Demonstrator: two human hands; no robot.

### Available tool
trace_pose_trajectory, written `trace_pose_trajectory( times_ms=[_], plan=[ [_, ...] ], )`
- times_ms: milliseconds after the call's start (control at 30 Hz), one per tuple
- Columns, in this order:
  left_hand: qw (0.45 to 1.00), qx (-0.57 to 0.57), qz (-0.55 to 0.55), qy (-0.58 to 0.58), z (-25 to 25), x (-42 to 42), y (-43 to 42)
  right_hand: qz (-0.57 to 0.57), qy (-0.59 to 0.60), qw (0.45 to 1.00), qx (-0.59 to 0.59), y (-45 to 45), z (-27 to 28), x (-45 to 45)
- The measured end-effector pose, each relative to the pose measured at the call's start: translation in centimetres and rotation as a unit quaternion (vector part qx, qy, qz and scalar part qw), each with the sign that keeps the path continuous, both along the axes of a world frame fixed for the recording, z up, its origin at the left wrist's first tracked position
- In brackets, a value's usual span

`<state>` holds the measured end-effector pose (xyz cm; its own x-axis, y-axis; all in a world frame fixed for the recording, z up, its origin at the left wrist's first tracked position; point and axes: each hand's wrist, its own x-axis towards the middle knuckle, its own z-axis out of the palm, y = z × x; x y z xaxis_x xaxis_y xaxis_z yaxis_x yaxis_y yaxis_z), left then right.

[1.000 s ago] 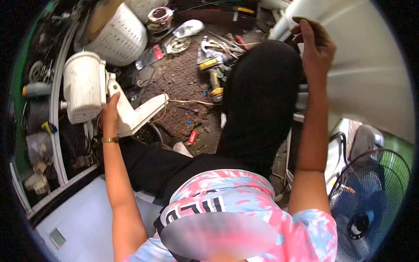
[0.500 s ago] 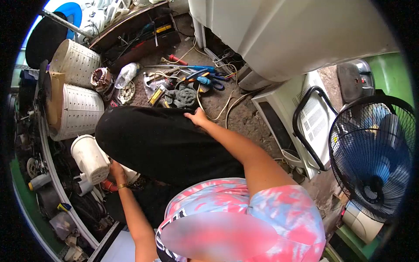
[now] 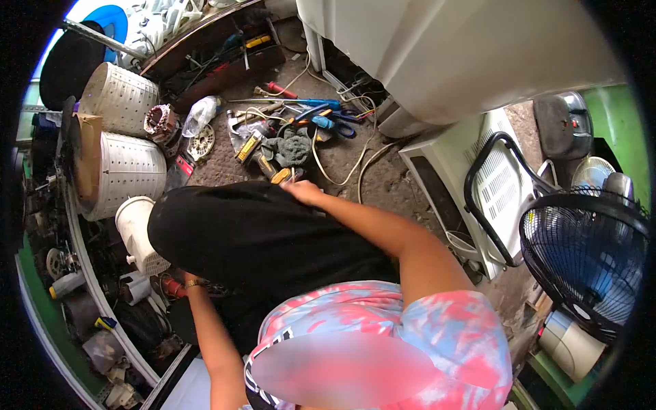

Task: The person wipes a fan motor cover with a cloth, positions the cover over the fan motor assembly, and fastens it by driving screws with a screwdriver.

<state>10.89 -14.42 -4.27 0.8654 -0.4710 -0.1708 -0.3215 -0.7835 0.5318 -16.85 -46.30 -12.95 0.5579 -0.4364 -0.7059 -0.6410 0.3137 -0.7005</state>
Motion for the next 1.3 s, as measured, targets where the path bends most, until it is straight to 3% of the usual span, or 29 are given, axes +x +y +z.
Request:
trace_pose_trajectory(
  times_ms=[33, 167, 200, 300, 367, 433, 467, 500, 533, 567, 600, 633, 667, 733, 767, 833, 967, 1033, 1100, 1167, 1300],
  plan=[
    [1.000, 0.003, -0.008, -0.006, 0.4, -0.3, -0.2, -0.048, 0.049, 0.996, -0.064, -0.3, -0.6, 0.0],
    [1.000, -0.015, 0.016, 0.019, -2.7, 1.1, 1.0, 0.013, 0.097, 0.926, -0.365, -3.4, 2.8, 1.5],
    [0.998, -0.033, 0.032, 0.039, -4.3, 2.3, 1.9, 0.079, 0.125, 0.922, -0.358, -4.0, 3.3, 2.1],
    [0.985, -0.112, 0.075, 0.112, -8.6, 5.2, 4.6, 0.123, 0.154, 0.909, -0.368, -5.1, 2.1, 3.4],
    [0.999, -0.028, 0.039, 0.019, -3.6, 2.6, 1.3, 0.145, 0.168, 0.910, -0.351, -5.5, 2.9, 3.3],
    [0.999, 0.027, 0.029, -0.038, -1.3, 0.9, -0.8, 0.050, 0.192, 0.904, -0.378, -5.6, 1.0, 2.3],
    [0.997, 0.039, 0.035, -0.050, -1.1, 0.9, -1.2, -0.096, 0.125, 0.945, -0.287, -6.1, -3.1, 2.3],
    [0.997, 0.042, 0.036, -0.049, -1.0, 0.9, -1.5, -0.238, 0.053, 0.952, -0.183, -7.5, -6.5, 2.4],
    [0.997, 0.044, 0.038, -0.048, -1.1, 1.0, -1.8, -0.243, -0.066, 0.964, 0.080, -10.5, -5.4, 1.3],
    [0.998, 0.039, 0.035, -0.032, -1.2, 1.1, -1.8, -0.310, -0.133, 0.917, 0.210, -10.7, 3.0, 2.0],
    [0.999, 0.036, 0.031, -0.016, -1.1, 0.9, -1.8, -0.250, -0.250, 0.896, 0.268, -12.0, 6.6, 2.1],
    [0.998, 0.052, 0.026, -0.026, -0.9, 0.8, -2.1, -0.289, -0.316, 0.877, 0.219, -11.6, 15.2, 2.9],
    [0.997, 0.066, 0.021, -0.038, -0.6, 0.7, -2.6, -0.236, -0.374, 0.871, 0.212, -12.2, 20.5, 2.9],
    [0.996, 0.071, 0.017, -0.046, -0.5, 1.0, -3.1, -0.159, -0.472, 0.867, 0.014, -11.2, 31.8, 1.4],
    [0.997, 0.064, 0.019, -0.041, -1.2, 1.4, -3.3, -0.149, -0.479, 0.859, -0.105, -10.7, 35.3, 0.9],
    [0.998, 0.038, 0.026, -0.033, 0.1, 0.4, -4.6, -0.142, -0.540, 0.820, -0.126, -12.2, 37.3, 0.0],
    [0.997, -0.012, 0.081, 0.010, 6.6, -2.1, -8.3, -0.264, -0.436, 0.833, -0.214, -9.7, 39.0, -5.0],
    [0.994, 0.002, 0.104, 0.027, 6.2, -2.1, -7.9, -0.212, -0.246, 0.893, -0.312, -9.7, 36.6, -8.7],
    [0.995, 0.036, 0.094, 0.014, 4.4, -0.8, -7.5, 0.007, -0.026, 0.842, -0.539, -9.3, 29.5, -12.7],
    [0.992, -0.011, 0.120, 0.024, 4.1, -1.1, -7.9, 0.147, 0.122, 0.857, -0.479, -9.1, 24.2, -17.1],
    [0.994, -0.046, 0.096, -0.001, 2.7, -0.5, -6.7, -0.024, 0.143, 0.934, -0.327, -5.4, 22.2, -23.5]
  ],
)
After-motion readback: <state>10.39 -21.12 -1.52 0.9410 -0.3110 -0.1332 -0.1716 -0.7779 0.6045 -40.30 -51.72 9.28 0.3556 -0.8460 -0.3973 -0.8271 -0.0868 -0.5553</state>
